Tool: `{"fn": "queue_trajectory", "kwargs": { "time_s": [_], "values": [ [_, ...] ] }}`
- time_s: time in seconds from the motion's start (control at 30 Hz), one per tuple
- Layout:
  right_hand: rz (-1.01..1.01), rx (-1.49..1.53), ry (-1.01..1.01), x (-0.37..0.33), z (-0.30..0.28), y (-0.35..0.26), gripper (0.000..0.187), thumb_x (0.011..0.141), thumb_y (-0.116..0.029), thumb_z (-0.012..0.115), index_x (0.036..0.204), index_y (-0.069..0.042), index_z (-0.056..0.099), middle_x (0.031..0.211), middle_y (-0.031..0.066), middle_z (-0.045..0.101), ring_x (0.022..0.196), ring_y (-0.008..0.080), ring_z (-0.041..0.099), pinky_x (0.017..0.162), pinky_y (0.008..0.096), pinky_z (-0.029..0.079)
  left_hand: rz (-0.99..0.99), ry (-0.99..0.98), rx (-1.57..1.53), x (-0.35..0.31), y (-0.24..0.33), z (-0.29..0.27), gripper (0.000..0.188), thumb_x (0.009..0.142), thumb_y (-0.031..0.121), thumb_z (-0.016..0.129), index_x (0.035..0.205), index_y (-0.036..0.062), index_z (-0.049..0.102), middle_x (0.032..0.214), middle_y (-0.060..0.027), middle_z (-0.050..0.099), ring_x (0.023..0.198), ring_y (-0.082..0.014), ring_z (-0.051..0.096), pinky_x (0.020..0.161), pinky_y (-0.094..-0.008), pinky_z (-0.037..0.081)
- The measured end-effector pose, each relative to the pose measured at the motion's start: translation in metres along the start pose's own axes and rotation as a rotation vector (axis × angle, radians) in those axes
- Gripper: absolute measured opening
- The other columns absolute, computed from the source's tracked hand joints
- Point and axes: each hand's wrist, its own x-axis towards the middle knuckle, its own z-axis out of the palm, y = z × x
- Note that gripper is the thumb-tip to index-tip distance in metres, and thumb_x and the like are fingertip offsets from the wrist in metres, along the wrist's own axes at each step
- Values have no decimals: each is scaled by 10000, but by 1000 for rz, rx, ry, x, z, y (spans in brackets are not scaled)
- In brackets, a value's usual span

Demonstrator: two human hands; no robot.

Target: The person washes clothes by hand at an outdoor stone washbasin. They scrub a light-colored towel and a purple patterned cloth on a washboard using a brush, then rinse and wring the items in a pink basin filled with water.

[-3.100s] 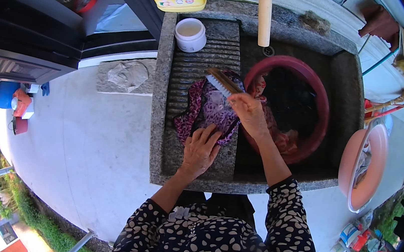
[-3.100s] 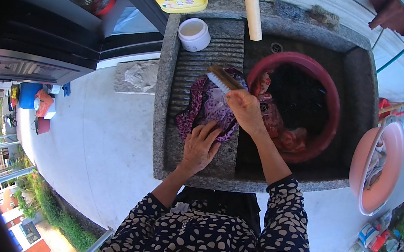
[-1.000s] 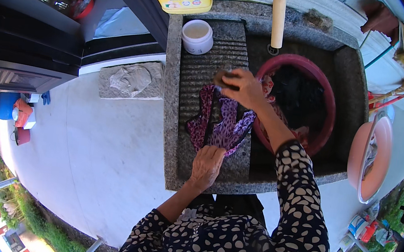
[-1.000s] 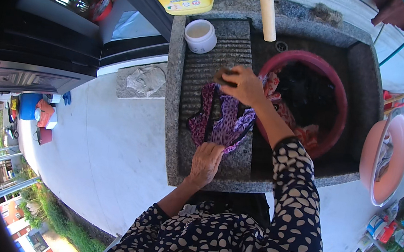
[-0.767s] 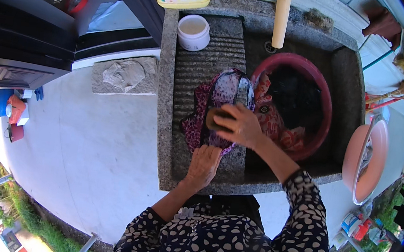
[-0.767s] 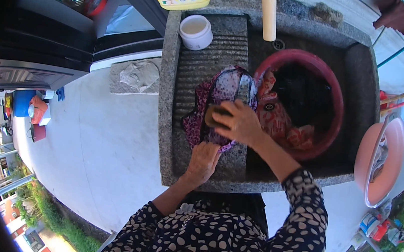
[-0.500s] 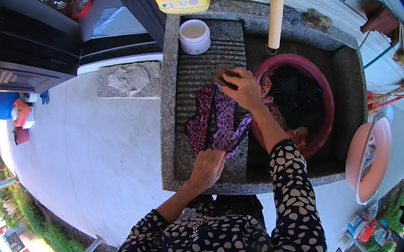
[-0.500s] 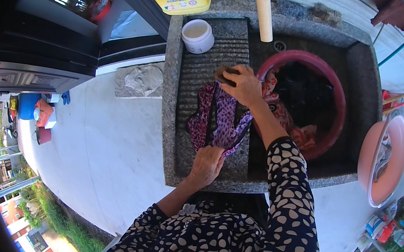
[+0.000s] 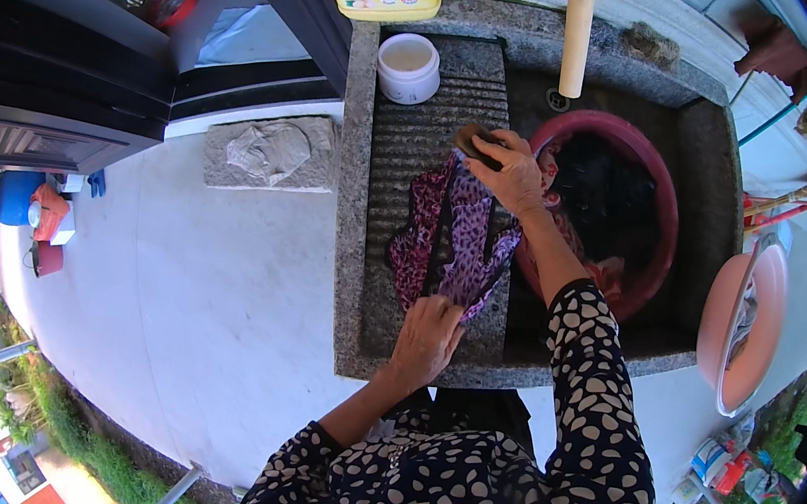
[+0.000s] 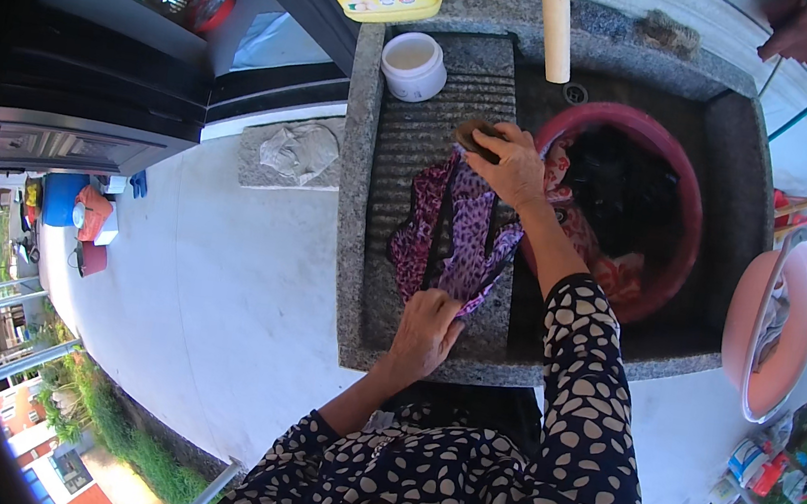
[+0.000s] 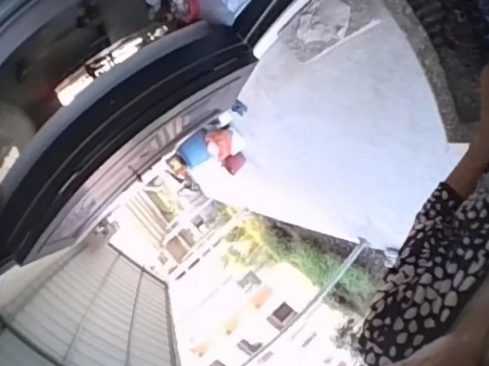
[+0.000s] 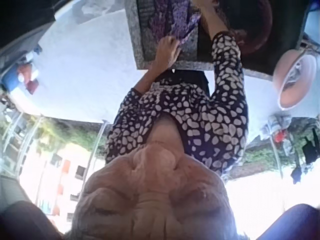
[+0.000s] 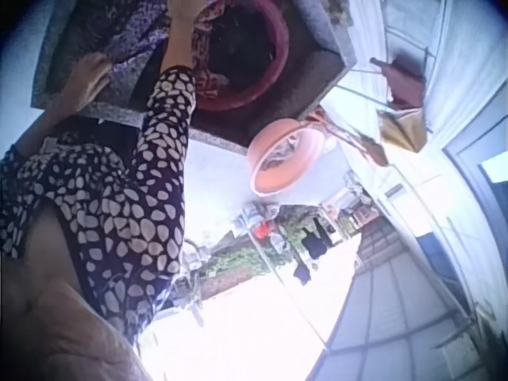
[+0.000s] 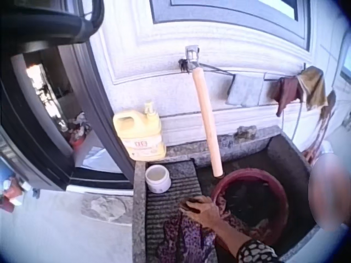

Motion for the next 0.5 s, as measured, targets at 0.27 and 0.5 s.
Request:
{"fn": "queue_trajectory", "kwargs": {
  "time_s": [0.27,0.5],
  "values": [
    [-573,124,-329,-88,-6,-69,423,671,-333,816,1046,-176,697,1180,50,552,982,271,573,834,391,523,-56,-151,87,-16,-4,-15,678,827,219,702,1374,-52,406,1458,-235,340,1345,-383,370,1083,-481,349],
    [-309,14,-46,-2,22,-32,389,690,-296,794,1041,-150,714,1102,55,590,949,283,582,788,390,525,-5,-103,110,-14,3,-16,651,807,196,719,1326,-88,446,1459,-203,360,1331,-359,401,1073,-424,390]
  ]
}}
